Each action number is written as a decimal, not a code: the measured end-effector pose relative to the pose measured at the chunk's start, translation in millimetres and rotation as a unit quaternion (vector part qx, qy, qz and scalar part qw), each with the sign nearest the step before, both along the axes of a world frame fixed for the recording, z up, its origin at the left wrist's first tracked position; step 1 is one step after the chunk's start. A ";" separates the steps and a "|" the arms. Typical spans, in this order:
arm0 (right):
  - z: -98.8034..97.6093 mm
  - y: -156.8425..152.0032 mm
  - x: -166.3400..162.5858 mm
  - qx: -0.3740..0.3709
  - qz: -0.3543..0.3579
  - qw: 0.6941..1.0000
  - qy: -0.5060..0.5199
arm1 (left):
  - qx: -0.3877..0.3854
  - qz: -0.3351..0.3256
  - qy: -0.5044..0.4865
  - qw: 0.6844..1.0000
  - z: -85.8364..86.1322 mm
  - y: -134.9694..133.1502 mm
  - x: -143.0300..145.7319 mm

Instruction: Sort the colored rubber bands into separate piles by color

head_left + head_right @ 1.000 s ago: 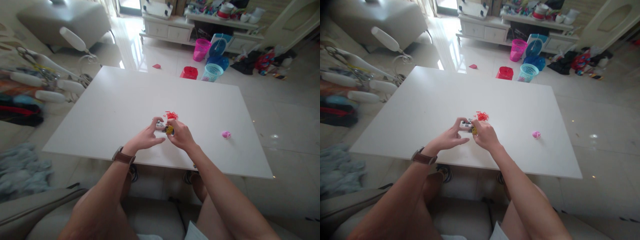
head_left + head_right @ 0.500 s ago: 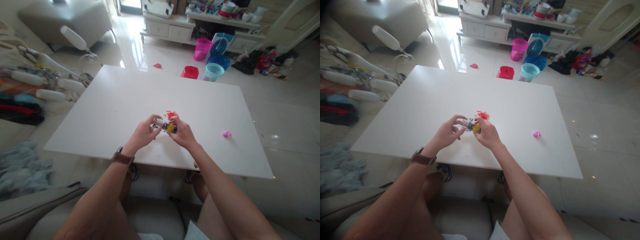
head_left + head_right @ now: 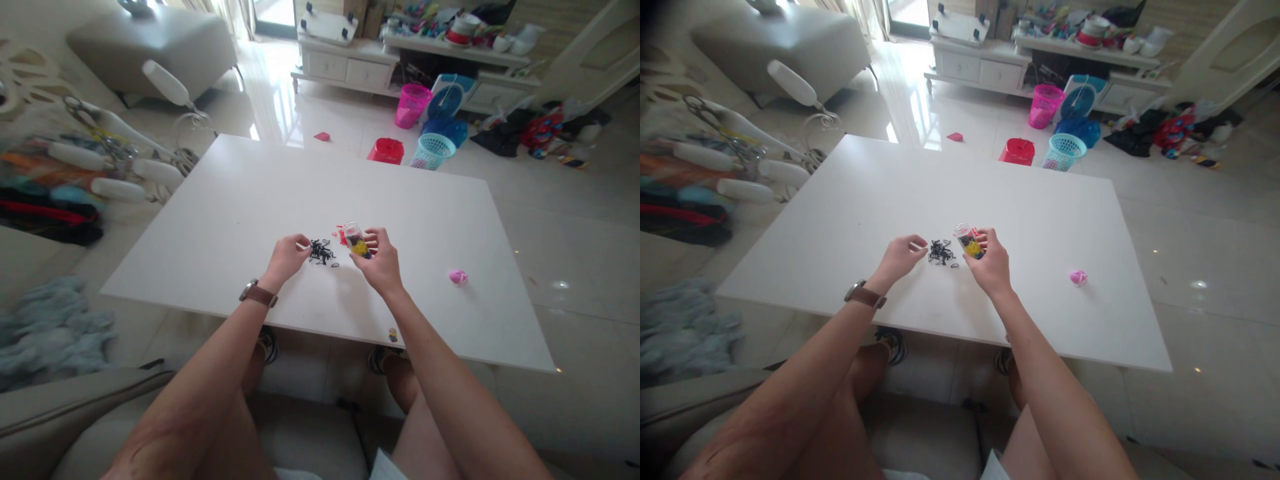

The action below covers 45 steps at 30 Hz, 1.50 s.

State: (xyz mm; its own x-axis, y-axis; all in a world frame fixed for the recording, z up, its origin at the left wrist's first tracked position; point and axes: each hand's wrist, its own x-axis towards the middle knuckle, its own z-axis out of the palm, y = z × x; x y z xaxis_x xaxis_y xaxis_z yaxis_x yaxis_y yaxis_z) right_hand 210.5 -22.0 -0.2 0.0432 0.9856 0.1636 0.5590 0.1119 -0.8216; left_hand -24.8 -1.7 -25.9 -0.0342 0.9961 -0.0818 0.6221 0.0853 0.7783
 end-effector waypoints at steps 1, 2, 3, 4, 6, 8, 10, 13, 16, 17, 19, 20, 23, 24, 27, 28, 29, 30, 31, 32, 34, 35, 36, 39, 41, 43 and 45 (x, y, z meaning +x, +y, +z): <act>-0.1 0.3 1.4 -0.003 -0.003 1.000 0.003 | 0.007 -0.017 0.024 1.000 -9.2 3.0 2.4; 0.1 0.2 2.5 -0.005 -0.004 1.000 0.005 | 0.017 -0.037 0.045 0.998 -17.9 5.2 5.5; 0.6 -0.2 3.5 -0.006 -0.003 1.000 0.007 | 0.024 -0.055 0.063 0.996 -25.9 6.7 9.1; 1.3 -0.7 4.4 -0.007 -0.002 1.000 0.008 | 0.029 -0.072 0.079 0.994 -32.9 7.5 13.0; 2.7 -1.7 6.1 -0.011 0.000 1.000 0.007 | 0.031 -0.089 0.119 0.988 -43.3 7.6 20.8; 3.7 -2.2 8.1 -0.015 0.001 1.000 0.005 | 0.033 -0.093 0.154 0.983 -49.1 7.3 27.3; 4.2 -2.3 10.2 -0.019 0.002 1.000 0.005 | 0.033 -0.093 0.169 0.981 -51.6 7.9 31.3; 4.7 -2.4 13.3 -0.023 0.005 1.000 0.003 | 0.021 -0.096 0.162 0.982 -51.7 10.8 32.5; 5.6 -2.9 15.6 -0.023 0.007 1.000 -0.002 | 0.014 -0.087 0.165 0.982 -49.4 14.3 30.2; 5.9 -3.2 16.0 -0.023 0.007 1.000 -0.005 | 0.012 -0.083 0.164 0.983 -48.0 15.3 29.3; 6.7 -3.8 16.5 -0.025 0.008 1.000 -0.011 | 0.004 -0.073 0.148 0.986 -43.9 16.6 27.3; 7.1 -4.1 16.4 -0.028 0.008 0.999 -0.014 | -0.002 -0.069 0.135 0.988 -41.2 17.0 26.4; 7.5 -5.0 15.5 -0.034 0.011 0.999 -0.024 | -0.014 -0.053 0.094 0.994 -30.5 17.0 22.8; 7.4 -5.2 15.0 -0.036 0.012 0.999 -0.028 | -0.013 -0.045 0.083 0.995 -26.5 16.7 21.4; 6.1 -5.1 13.4 -0.040 0.019 0.998 -0.050 | -0.007 -0.019 0.052 0.998 -15.8 15.5 16.7; 5.4 -5.0 13.0 -0.043 0.022 0.997 -0.059 | -0.006 -0.012 0.044 0.999 -12.8 14.9 15.2; 4.6 -4.8 12.6 -0.048 0.025 0.996 -0.068 | -0.004 -0.004 0.037 0.999 -10.2 14.3 13.8; 3.8 -4.7 12.4 -0.053 0.028 0.995 -0.078 | -0.002 0.002 0.030 1.000 -7.9 13.7 12.7; 3.1 -4.6 12.2 -0.058 0.031 0.994 -0.089 | -0.001 0.006 0.022 1.000 -6.0 13.1 11.9; 2.4 -4.7 12.2 -0.064 0.035 0.992 -0.102 | -0.001 0.006 0.013 1.000 -4.4 12.4 11.3; 1.0 -5.4 12.2 -0.076 0.047 0.987 -0.135 | -0.003 -0.006 0.004 1.000 -2.0 11.4 11.1; 0.3 -6.1 12.1 -0.083 0.056 0.983 -0.154 | -0.005 -0.017 0.006 1.000 -1.2 11.0 11.3; -0.4 -6.8 12.0 -0.089 0.066 0.979 -0.174 | -0.005 -0.026 0.012 1.000 -0.5 10.7 11.6; -2.5 -8.8 10.8 -0.105 0.088 0.966 -0.221 | 0.000 -0.045 0.026 0.999 0.3 10.4 13.1; -3.6 -9.5 9.3 -0.112 0.093 0.960 -0.239 | 0.005 -0.056 0.021 0.998 0.6 10.1 14.3; -4.1 -9.8 7.6 -0.115 0.095 0.957 -0.249 | 0.007 -0.068 0.013 0.998 1.1 9.5 16.0; -4.6 -9.9 6.0 -0.114 0.099 0.955 -0.255 | 0.007 -0.081 0.004 0.997 2.0 8.5 18.2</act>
